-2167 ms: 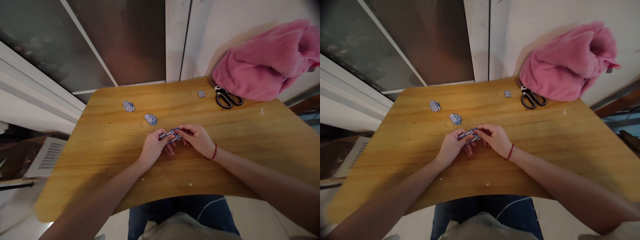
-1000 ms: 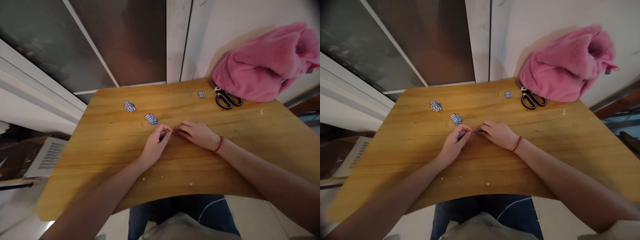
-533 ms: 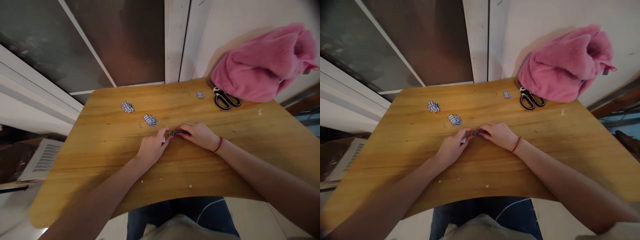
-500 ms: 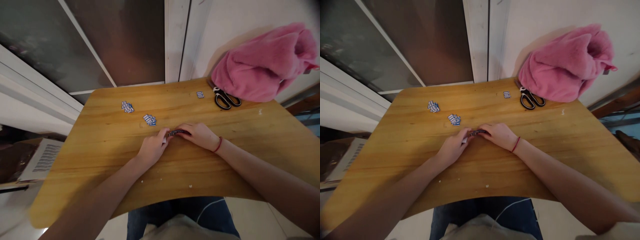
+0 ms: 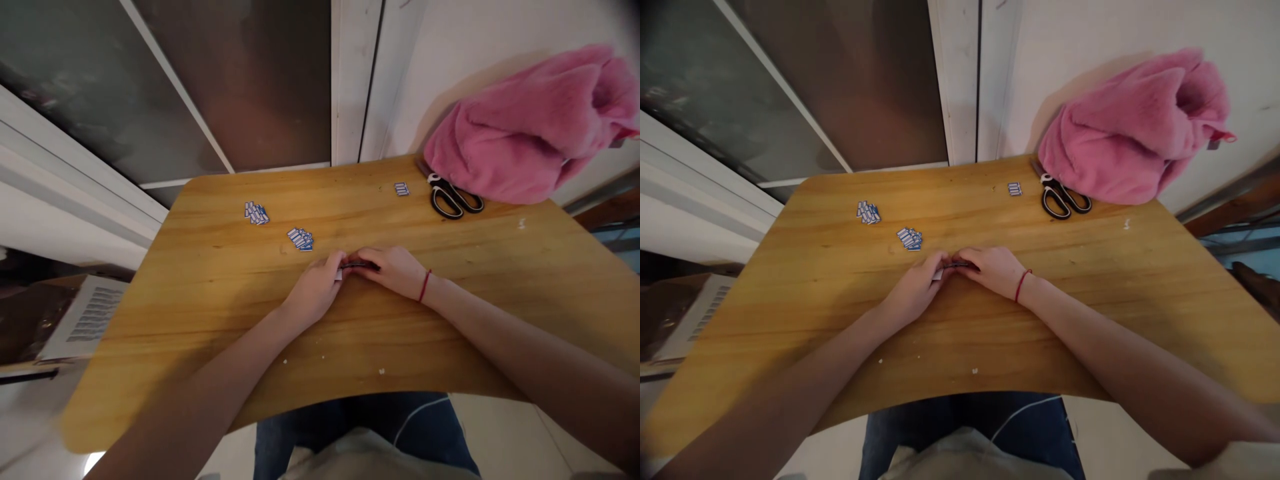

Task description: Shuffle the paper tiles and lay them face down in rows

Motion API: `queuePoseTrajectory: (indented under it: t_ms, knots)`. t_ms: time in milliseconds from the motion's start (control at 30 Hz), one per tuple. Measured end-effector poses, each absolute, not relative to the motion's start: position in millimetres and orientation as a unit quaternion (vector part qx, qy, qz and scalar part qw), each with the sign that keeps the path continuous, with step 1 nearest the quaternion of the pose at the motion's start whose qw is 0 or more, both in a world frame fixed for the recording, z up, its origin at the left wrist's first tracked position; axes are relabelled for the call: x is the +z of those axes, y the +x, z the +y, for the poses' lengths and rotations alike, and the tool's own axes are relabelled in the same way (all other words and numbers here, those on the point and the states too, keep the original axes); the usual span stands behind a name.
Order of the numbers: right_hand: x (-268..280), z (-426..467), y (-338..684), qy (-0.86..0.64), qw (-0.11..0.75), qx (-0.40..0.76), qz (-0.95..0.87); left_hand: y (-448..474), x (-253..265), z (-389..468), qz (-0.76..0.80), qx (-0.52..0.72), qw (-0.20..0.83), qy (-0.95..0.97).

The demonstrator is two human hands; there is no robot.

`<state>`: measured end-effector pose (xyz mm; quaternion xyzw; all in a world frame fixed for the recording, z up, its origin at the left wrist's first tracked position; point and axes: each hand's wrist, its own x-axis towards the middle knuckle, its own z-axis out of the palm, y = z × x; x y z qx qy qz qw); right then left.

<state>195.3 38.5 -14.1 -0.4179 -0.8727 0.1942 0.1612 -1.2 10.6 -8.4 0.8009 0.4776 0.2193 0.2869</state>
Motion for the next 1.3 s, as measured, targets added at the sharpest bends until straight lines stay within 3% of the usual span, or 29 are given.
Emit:
queuePoseTrajectory:
  t_ms: [267,567,700,800,933,1000,1300]
  knots:
    - [-13.2,41.0,201.3,-0.405,0.247,0.286,-0.832,-3.4,-7.0,11.5,0.474,0.182,0.26,0.821]
    - [-5.2,40.0,201.7,-0.412,0.231,0.351,-0.809,-10.4,-9.7,13.7,0.429,0.165,0.256,0.851]
    - [3.4,44.1,200.7,-0.373,0.232,0.422,-0.793,-10.7,-4.5,12.9,0.413,0.2,0.347,0.818]
    - [7.5,50.5,204.5,-0.426,0.255,0.457,-0.738,-11.2,-2.1,11.2,0.407,0.278,0.448,0.746]
    - [8.2,69.7,228.0,-0.595,0.44,0.271,-0.615,-11.5,-6.6,6.7,0.397,0.369,0.523,0.658]
    - [5.6,81.5,243.4,-0.644,0.475,0.176,-0.573,-10.0,-9.4,3.3,0.408,0.372,0.523,0.649]
    - [-15.7,104.9,264.0,-0.728,0.354,0.052,-0.585,-1.6,-10.0,-0.7,0.386,0.425,0.559,0.598]
